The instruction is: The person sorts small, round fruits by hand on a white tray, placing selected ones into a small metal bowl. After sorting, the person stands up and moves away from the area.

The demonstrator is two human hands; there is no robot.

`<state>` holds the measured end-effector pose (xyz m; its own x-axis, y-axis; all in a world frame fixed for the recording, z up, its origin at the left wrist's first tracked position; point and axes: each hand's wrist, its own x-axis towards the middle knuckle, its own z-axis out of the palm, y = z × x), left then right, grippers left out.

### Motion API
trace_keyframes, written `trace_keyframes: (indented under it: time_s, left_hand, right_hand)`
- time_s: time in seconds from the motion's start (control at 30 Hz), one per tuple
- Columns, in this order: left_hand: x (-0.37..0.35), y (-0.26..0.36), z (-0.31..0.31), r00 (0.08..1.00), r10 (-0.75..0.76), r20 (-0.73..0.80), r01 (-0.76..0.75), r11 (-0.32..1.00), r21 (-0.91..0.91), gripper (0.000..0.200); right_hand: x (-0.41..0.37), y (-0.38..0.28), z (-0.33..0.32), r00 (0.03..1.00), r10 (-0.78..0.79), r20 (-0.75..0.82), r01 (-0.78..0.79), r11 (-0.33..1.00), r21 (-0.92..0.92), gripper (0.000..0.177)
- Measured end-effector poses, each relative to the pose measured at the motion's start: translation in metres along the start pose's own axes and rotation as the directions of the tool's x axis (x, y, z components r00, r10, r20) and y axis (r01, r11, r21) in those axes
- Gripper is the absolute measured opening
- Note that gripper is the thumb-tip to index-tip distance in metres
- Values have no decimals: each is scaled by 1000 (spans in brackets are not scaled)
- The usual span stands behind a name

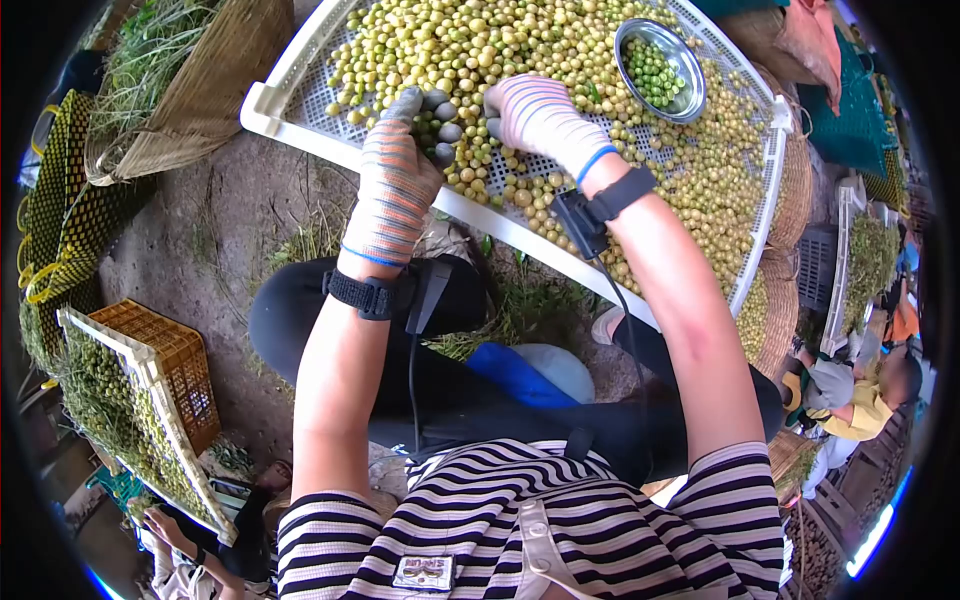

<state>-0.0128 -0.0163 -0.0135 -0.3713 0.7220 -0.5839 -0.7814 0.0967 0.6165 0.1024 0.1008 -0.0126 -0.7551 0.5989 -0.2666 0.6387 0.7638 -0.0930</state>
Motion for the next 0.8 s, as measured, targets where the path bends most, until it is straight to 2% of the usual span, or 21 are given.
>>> trace_keyframes:
  time_s: [0.03, 0.07, 0.1, 0.17, 0.2, 0.23, 0.3, 0.33, 0.37, 0.4, 0.43, 0.47, 0.5, 0.53, 0.57, 0.6, 0.63, 0.7, 0.73, 0.77, 0.8]
  left_hand:
    - [1, 0, 0, 1000, 1, 1, -1, 1000, -1, 26]
    - [3, -2, -2, 999, -34, 39, 32, 999, 32, 31]
    - [4, -5, -3, 995, -71, 71, 66, 996, 63, 35]
    - [4, -11, -2, 993, -82, 88, 76, 995, 62, 39]
    - [4, -12, 1, 992, -111, 64, 111, 994, 4, 40]
    - [3, -12, 3, 989, -140, 44, 142, 988, -56, 41]
    - [3, -6, 3, 987, -152, 60, 156, 985, -78, 38]
    - [3, -3, 0, 992, -94, 82, 102, 989, -103, 36]
    - [3, 0, -3, 994, -37, 100, 50, 991, -127, 33]
    - [1, 4, -4, 997, -14, 75, 27, 984, -175, 29]
    - [4, 8, -10, 993, -15, 116, 43, 969, -245, 27]
    - [1, 11, -12, 992, -3, 128, 35, 968, -249, 25]
    - [0, 15, -12, 990, 11, 142, 25, 967, -254, 24]
    - [-2, 18, -11, 990, 17, 139, 19, 966, -258, 24]
    - [-5, 19, -9, 992, 41, 122, -11, 972, -233, 23]
    - [-7, 19, -8, 993, 61, 105, -38, 978, -207, 23]
    - [-8, 18, -7, 993, 59, 102, -37, 978, -207, 23]
    - [-6, 17, -4, 993, 91, 73, -77, 982, -171, 23]
    - [-4, 17, -4, 992, 100, 83, -84, 981, -175, 24]
    - [-4, 17, -4, 991, 102, 84, -87, 982, -169, 24]
    - [-5, 17, -3, 993, 107, 58, -97, 983, -158, 25]
  right_hand:
    - [-4, 2, -8, 998, 46, 33, -50, 990, 135, 18]
    - [-4, 8, -10, 999, 41, -10, -35, 934, 357, 20]
    - [-3, 10, -10, 999, 24, -34, -1, 839, 545, 29]
    - [-9, 8, -14, 975, -176, -136, 216, 601, 769, 25]
    - [-14, 4, -21, 987, -140, -78, 145, 573, 806, 21]
    - [-15, 6, -20, 988, -135, -78, 142, 575, 805, 21]
    - [-9, 15, -12, 996, 47, -70, 10, 762, 648, 20]
    - [-9, 19, 3, 986, -39, -164, 125, 823, 554, 22]
    - [-13, 13, 7, 956, -142, -257, 235, 894, 382, 23]
    - [-21, 10, 12, 945, -177, -276, 257, 923, 287, 20]
    - [-28, 6, 17, 933, -214, -290, 275, 943, 189, 17]
    - [-29, 5, 20, 933, -238, -269, 261, 964, 56, 21]
    - [-32, 10, 20, 934, -239, -267, 263, 963, 58, 21]
    - [-35, 17, 17, 986, -163, -26, 165, 984, 68, 23]
    - [-40, 18, 6, 973, -77, 217, 67, 996, 53, 25]
    - [-48, 16, -11, 945, -21, 327, 2, 998, 59, 28]
    - [-48, 14, -12, 944, -23, 330, 3, 998, 60, 28]
    - [-45, 8, -11, 994, -52, 92, 35, 983, 182, 30]
    - [-41, 3, -1, 989, -135, -66, 144, 976, 163, 30]
    - [-36, -6, 5, 988, -135, -79, 145, 982, 124, 31]
    - [-32, -13, 13, 993, -122, -9, 122, 982, 147, 30]
